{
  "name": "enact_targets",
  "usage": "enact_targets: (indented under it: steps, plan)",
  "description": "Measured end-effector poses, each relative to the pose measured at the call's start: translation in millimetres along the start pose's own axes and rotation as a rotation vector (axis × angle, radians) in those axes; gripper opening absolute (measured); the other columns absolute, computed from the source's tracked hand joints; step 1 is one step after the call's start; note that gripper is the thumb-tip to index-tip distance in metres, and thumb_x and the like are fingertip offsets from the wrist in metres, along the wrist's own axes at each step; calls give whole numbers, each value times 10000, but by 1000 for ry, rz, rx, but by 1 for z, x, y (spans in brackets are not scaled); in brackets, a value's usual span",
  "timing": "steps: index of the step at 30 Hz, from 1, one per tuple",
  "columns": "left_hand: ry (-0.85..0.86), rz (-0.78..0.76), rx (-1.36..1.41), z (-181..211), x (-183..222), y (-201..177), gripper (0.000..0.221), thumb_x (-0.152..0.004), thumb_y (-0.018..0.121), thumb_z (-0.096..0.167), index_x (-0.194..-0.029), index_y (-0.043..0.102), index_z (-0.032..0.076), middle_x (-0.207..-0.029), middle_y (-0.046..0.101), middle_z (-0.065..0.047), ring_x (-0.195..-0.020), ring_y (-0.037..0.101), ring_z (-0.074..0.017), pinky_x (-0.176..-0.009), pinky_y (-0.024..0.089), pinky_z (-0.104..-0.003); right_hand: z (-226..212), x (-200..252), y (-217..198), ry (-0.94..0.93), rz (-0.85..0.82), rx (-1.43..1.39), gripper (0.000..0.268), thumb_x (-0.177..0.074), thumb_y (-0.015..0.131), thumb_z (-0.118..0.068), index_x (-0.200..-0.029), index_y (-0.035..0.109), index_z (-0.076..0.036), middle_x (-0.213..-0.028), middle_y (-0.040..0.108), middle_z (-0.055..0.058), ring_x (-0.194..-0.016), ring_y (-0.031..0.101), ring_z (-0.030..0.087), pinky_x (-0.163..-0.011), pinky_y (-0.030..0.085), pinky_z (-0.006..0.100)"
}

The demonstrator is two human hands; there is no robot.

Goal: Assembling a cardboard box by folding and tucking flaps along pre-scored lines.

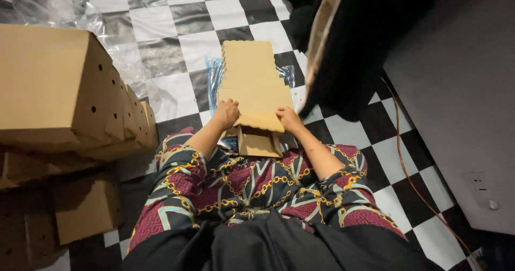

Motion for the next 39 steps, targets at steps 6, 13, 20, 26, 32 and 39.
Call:
enact_targets:
  steps: [6, 13, 20, 26, 32, 39]
  plan:
    - [-420, -15, 842, -32, 24, -97, 363, -971, 546, 368, -1048, 789, 109, -998, 748, -186, -1018, 702, -414, -837, 559, -519, -65, 68, -119, 604, -7, -670, 643, -1008, 637, -410, -1565, 447, -152, -1533, 508, 176, -1386, 508, 370, -1113, 468, 480]
    - [-682, 228, 1144, -74, 18, -94, 340, -978, 597, 372, -1137, 773, 129, -1013, 759, -155, -1043, 709, -355, -875, 562, -465, -128, 126, -114, 822, -33, -1177, 762, -990, 714, -397, -1608, 346, -146, -1614, 366, 200, -1389, 485, 429, -1032, 498, 551]
    - [-898, 472, 1568, -106, 29, -60, 504, -1002, 679, 421, -1306, 668, 18, -1125, 731, -198, -984, 725, -335, -737, 613, -467, -145, 101, -133, 669, 144, -1455, 792, -961, 742, -180, -1612, 295, -240, -1316, 317, 125, -1081, 599, 323, -821, 635, 451]
    - [-984, 531, 1423, -112, 42, -70, 456, -1020, 609, 471, -1179, 642, 45, -1167, 646, -190, -1084, 625, -331, -840, 534, -461, -104, 59, -126, 744, 424, -1467, 443, -1023, 498, -56, -1465, 475, -51, -1083, 467, 93, -914, 625, 243, -759, 691, 431]
    - [-928, 198, 844, -87, 44, -86, 769, -966, 727, 357, -1565, 382, 19, -1618, 309, -267, -1444, 395, -470, -1132, 386, -663, -62, 53, -91, 856, 430, -1259, 320, -951, 602, -87, -1268, 601, -47, -968, 700, 206, -779, 762, 337, -655, 661, 460]
    - [-317, -368, 352, -30, 16, -40, 589, -745, 841, 338, -1308, 690, 421, -1599, 472, -22, -1488, 338, -375, -1110, 198, -785, -207, 56, -149, 184, 465, -371, 278, -830, 552, -34, -937, 731, -218, -911, 692, 8, -988, 683, 238, -940, 527, 341]
Point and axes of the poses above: each hand's wrist, its own x-axis away from the middle knuckle, its own y-axis out of the palm, z = x × y, the point moved 8 cm from there along -x, towards the middle knuckle
